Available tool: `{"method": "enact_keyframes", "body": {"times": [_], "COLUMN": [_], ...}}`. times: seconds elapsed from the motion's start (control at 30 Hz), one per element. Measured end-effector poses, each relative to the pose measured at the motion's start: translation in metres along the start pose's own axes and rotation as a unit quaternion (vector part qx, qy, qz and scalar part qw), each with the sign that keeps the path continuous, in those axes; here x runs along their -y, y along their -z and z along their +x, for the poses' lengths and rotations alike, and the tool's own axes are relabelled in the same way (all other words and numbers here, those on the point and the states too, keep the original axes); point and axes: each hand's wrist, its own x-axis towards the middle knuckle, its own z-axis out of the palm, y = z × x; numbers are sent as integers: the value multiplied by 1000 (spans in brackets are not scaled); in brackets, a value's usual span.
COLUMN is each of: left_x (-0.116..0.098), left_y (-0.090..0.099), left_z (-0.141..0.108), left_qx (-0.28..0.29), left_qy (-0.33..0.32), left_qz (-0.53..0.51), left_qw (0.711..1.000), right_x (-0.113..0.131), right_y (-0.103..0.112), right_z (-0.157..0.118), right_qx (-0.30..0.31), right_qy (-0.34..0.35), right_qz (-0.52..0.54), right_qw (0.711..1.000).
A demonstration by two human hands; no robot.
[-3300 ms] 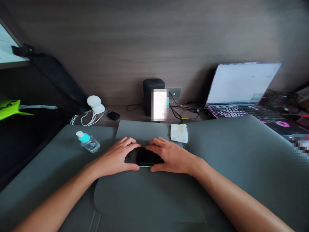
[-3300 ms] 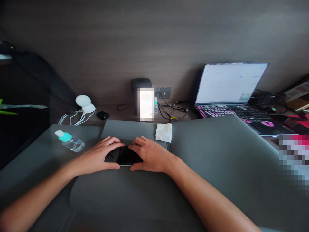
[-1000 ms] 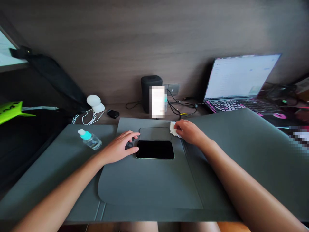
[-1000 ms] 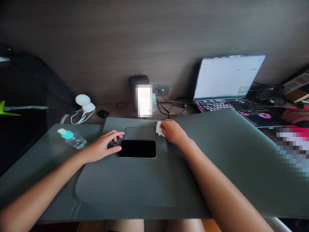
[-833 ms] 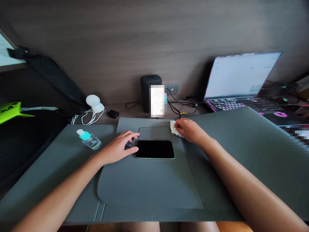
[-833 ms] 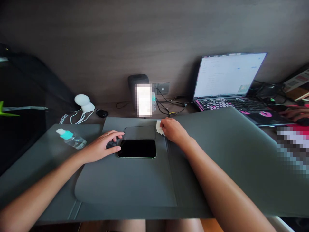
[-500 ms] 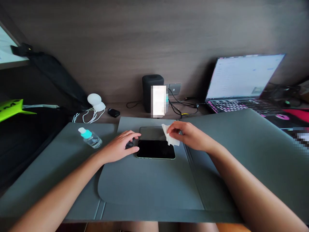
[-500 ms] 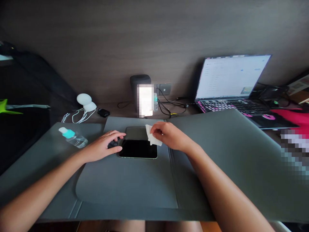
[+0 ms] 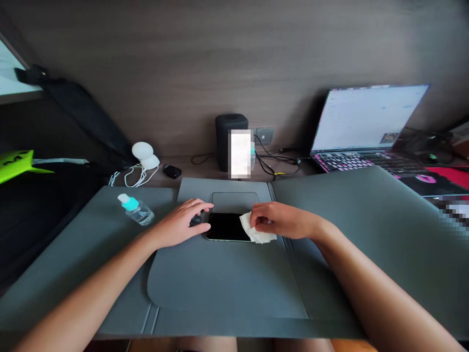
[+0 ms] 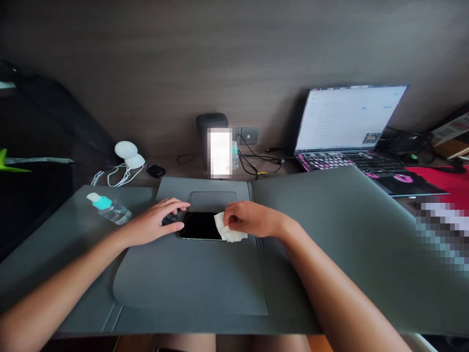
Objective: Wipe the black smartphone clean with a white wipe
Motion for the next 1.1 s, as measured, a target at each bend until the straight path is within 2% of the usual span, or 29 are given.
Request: {"method": "enact_keyframes", "body": {"times": [0.07, 0.17, 0.23, 0.33, 0.4, 0.5, 0.63, 0.7, 0.77, 0.87, 0.93, 1.0, 1.1], "left_x": [-2, -6, -8, -9, -8, -6, -5, -6, -8, -8, -8, -8, -7], "left_y": [2, 4, 6, 6, 7, 7, 7, 7, 7, 6, 6, 5, 6], "left_z": [-1, -2, -2, -2, -3, -4, -5, -5, -4, -3, -3, -3, -4], "left_qx": [7, 18, 20, 24, 29, 29, 25, 29, 33, 35, 34, 34, 38], "left_qy": [-4, -8, -6, -8, -11, -8, -9, -12, -12, -12, -12, -12, -11], "left_qz": [-1, 8, 17, 21, 17, 13, 21, 26, 28, 33, 38, 39, 31], "left_qw": [1000, 1000, 1000, 999, 999, 999, 999, 999, 999, 999, 999, 999, 999], "right_x": [1, 6, 12, 24, 29, 29, 18, 13, 13, 19, 26, 32, 33], "right_y": [-6, -21, -34, -49, -51, -38, -15, -11, -16, -36, -49, -54, -42], "right_z": [4, 17, 27, 40, 42, 33, 15, 11, 16, 35, 48, 54, 44], "right_qx": [-14, -79, -116, -133, -113, -29, 23, 20, -13, -88, -111, -109, -51], "right_qy": [-4, 10, 39, 86, 117, 154, 116, 103, 95, 95, 120, 136, 156], "right_qz": [-25, -71, -104, -129, -124, -75, -32, -37, -66, -140, -180, -191, -151], "right_qw": [1000, 994, 987, 979, 979, 985, 992, 994, 993, 982, 970, 966, 975]}}
